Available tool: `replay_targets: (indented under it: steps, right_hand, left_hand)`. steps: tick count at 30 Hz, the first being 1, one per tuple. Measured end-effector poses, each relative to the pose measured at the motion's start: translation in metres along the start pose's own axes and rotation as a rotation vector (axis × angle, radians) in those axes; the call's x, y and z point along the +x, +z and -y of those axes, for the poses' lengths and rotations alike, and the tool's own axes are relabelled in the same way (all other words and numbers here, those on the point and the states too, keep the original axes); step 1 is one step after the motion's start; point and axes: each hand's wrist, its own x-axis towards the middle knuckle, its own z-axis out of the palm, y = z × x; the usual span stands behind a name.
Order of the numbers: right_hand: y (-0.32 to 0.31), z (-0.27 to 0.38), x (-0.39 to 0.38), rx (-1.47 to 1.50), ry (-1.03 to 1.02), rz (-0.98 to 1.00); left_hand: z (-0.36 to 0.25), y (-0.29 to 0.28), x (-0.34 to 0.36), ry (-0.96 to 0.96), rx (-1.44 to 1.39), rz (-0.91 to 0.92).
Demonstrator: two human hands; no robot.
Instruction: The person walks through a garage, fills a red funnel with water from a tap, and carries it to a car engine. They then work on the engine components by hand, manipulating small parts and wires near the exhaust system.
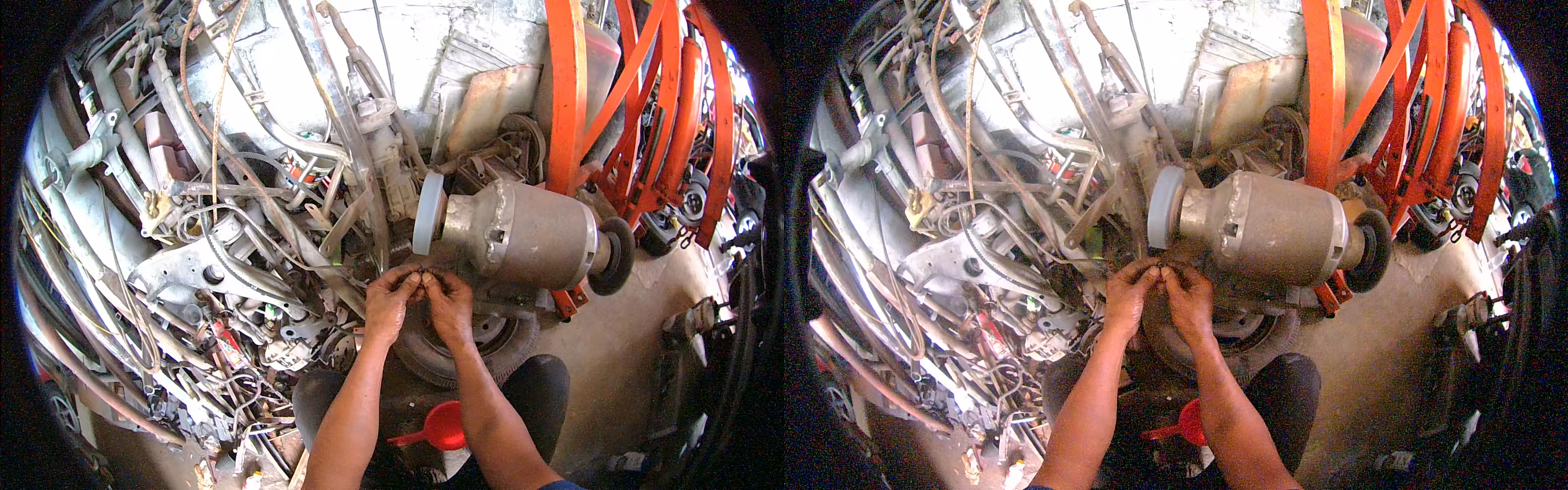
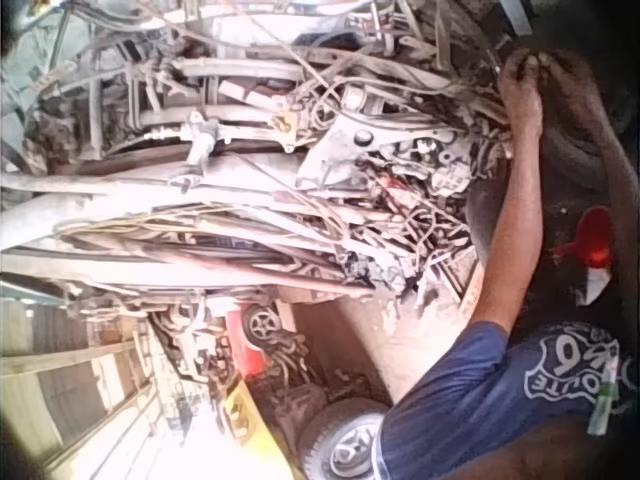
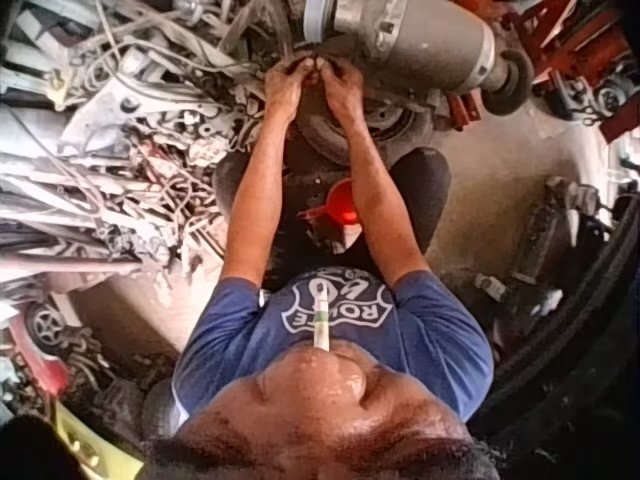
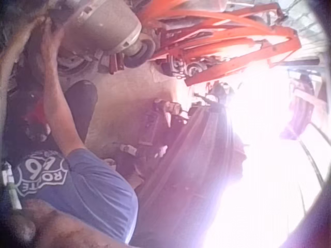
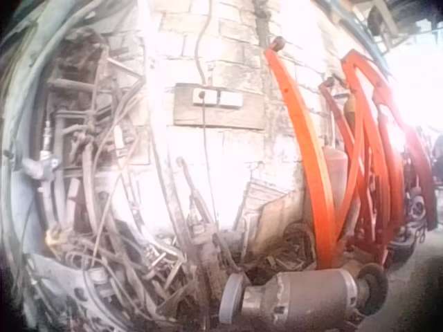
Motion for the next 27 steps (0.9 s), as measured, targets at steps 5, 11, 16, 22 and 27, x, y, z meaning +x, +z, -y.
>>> replay_targets:
  steps: [5,11,16,22,27]
  right_hand:
    - [-0.006,-0.012,-0.003,0.090,0.032,0.046]
    - [-0.001,0.001,-0.007,-0.001,0.014,-0.030]
    - [0.007,0.013,-0.006,0.021,0.043,-0.036]
    - [0.009,0.006,0.002,0.035,0.023,-0.063]
    - [0.004,-0.014,0.006,-0.027,-0.034,-0.031]
  left_hand:
    - [0.007,-0.009,-0.001,0.015,0.034,0.046]
    - [0.011,-0.004,0.001,-0.078,-0.078,-0.007]
    - [0.018,0.001,0.002,-0.214,-0.345,-0.078]
    - [0.018,0.004,0.009,-0.290,-0.448,-0.089]
    - [0.010,0.009,0.006,-0.159,-0.223,-0.086]
